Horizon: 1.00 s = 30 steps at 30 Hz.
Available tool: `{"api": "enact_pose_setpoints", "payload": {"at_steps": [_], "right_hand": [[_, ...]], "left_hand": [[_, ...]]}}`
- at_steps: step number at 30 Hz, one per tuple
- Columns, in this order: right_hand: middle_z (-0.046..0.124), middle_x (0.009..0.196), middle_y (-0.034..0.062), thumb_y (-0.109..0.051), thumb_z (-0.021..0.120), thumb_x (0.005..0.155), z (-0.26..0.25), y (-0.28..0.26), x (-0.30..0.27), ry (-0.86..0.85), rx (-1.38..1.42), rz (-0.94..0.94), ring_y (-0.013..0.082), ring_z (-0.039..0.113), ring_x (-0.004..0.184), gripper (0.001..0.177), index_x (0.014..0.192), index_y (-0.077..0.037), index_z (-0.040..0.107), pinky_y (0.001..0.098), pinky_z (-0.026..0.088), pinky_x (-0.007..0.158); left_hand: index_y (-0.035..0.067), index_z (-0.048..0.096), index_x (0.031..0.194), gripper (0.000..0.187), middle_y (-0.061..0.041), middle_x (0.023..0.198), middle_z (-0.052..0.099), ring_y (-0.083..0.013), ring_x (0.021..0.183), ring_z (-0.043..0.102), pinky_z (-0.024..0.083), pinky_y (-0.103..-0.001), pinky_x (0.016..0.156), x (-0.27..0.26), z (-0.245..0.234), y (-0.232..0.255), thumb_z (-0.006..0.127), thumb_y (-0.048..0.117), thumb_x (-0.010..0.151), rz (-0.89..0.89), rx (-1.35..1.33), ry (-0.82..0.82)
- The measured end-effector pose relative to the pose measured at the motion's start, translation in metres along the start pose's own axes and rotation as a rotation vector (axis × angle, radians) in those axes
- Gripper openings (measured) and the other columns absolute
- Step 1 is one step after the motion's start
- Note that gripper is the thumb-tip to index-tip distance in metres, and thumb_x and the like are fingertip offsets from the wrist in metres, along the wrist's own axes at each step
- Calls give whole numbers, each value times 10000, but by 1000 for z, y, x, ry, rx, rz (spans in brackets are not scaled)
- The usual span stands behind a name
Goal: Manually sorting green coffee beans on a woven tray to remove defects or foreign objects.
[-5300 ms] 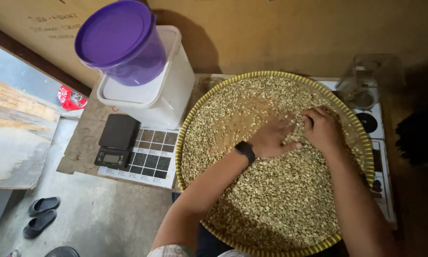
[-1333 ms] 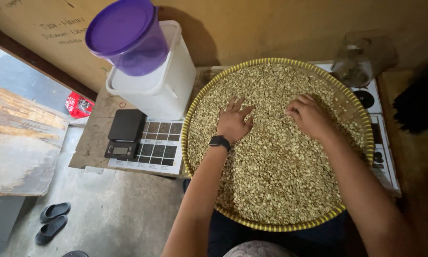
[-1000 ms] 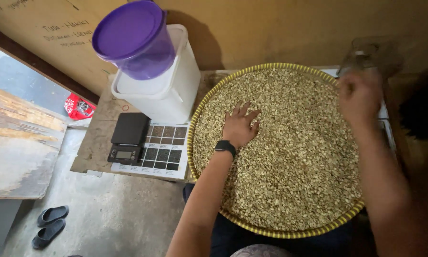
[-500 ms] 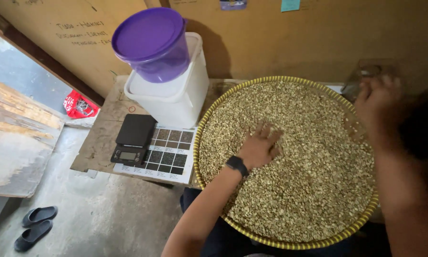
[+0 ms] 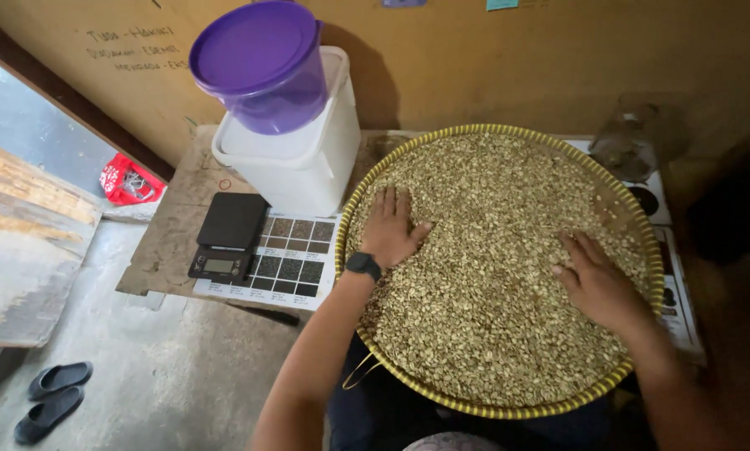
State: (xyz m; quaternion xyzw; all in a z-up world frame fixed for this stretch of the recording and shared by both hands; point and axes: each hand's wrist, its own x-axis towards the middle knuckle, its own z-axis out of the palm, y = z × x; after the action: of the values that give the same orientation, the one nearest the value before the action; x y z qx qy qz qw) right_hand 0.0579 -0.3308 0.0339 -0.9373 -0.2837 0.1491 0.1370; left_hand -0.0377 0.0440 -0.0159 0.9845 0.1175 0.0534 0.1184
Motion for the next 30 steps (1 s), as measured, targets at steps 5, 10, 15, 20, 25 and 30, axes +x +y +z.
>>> {"api": "enact_pose_setpoints", "payload": {"at_steps": [5,10,15,20,25,30], "right_hand": [[155,1701,198,-452,377,1052,13,-8,-7,5,-18,22,387,134,1584,717,1631,-71,195,587,270,1216],[196,1684,267,-441,346,1106,13,-11,-12,19,-29,2,436,162,1577,682,1637,-31,224,618,281,1223],[223,1683,264,-413,396,1099,8,-16,-22,57,45,-39,447,157,1571,673,1641,-37,265,639,263,1212],[263,1668,273,-398,419,1110,12,-11,-26,101,78,-61,462,184,1556,643,1622,-19,325,638,274,1201],[270,1671,264,-350,438,1102,9,-10,-24,98,55,-62,458,199,1555,624,1625,-28,328,629,278,1204],[278,1663,284,-382,426,1098,17,-3,-20,121,40,-92,484,218,1539,639,1628,-36,335,661,314,1166]], "left_hand": [[29,119,1637,1003,-303,1670,106,-453,1566,76,43,-553,1271,-13,-31,80,231,760,958,33,-47,-174],[-7,218,1617,958,-316,1628,270,-451,1560,226,129,-558,1291,-10,16,126,296,726,1004,119,-133,-110],[-26,142,1627,975,-342,1647,192,-518,1540,231,176,-607,1297,-15,83,148,214,740,1029,318,-185,95],[13,156,1639,963,-333,1683,68,-535,1551,165,118,-701,1249,-62,22,174,313,725,1010,341,-120,-78],[114,269,1645,881,-279,1684,218,-486,1576,230,167,-723,1238,-113,14,172,339,704,994,586,-2,94],[306,416,1590,719,-171,1689,328,-377,1608,237,114,-689,1256,-142,33,139,273,699,1005,794,25,149]]}}
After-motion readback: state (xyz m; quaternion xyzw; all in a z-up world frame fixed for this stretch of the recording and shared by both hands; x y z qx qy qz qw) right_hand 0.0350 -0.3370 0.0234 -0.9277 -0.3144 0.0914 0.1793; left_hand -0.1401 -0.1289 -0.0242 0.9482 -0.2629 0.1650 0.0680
